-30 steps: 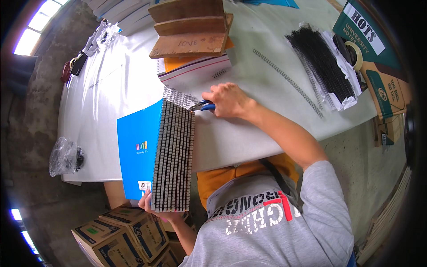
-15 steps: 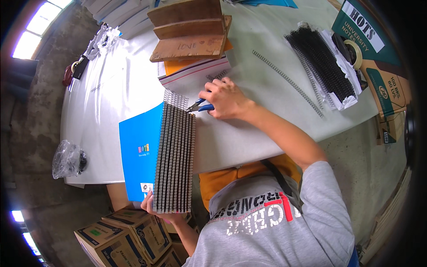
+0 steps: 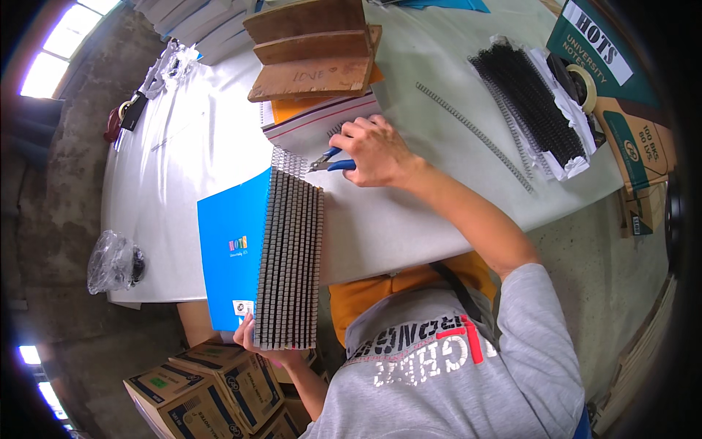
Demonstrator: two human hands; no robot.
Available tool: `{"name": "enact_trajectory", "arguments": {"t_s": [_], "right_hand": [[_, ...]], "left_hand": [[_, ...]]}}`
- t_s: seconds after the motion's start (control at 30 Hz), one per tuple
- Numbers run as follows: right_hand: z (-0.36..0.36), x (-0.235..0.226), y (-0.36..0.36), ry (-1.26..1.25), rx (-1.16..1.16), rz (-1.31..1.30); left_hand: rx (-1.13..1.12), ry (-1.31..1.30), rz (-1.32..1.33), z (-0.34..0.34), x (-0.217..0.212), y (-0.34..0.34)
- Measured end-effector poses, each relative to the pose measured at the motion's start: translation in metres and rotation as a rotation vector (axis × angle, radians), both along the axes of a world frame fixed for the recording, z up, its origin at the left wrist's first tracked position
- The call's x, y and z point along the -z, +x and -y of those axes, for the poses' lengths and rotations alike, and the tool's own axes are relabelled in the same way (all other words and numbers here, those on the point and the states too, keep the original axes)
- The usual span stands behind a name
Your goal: The person prepares notebooks by inserting spiral wire into the punched holes of colored notebook covers and paper blocks, then clips the ends of the wires using pliers.
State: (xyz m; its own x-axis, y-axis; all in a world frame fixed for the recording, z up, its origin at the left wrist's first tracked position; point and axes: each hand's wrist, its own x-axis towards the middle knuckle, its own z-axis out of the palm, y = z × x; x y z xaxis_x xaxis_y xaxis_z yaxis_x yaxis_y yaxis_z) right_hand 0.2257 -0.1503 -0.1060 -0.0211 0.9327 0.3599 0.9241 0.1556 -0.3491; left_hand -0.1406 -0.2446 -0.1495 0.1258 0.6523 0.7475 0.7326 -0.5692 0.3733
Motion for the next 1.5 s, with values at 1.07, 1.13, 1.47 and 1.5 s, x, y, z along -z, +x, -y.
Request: {"name": "enact_trajectory", "arguments": {"t_s": [1.07, 1.13, 1.47, 1.5], "right_hand": [[-0.011, 0.012, -0.012, -0.037, -0.093, -0.072], [-0.013, 0.015, -0.011, -0.096, -0.114, -0.127], [-0.012, 0.0, -0.009, 0.034, -0.028, -0.066], [-0.013, 0.001, -0.009, 0.045, -0.025, -0.028]], "left_hand": [[-0.057, -0.051, -0.062, 0.001, -0.003, 0.0], [-0.042, -0.036, -0.051, 0.001, -0.005, 0.004], [-0.05, -0.044, -0.082, 0.001, -0.003, 0.0], [-0.054, -0.046, -0.052, 0.001, -0.003, 0.001]]}}
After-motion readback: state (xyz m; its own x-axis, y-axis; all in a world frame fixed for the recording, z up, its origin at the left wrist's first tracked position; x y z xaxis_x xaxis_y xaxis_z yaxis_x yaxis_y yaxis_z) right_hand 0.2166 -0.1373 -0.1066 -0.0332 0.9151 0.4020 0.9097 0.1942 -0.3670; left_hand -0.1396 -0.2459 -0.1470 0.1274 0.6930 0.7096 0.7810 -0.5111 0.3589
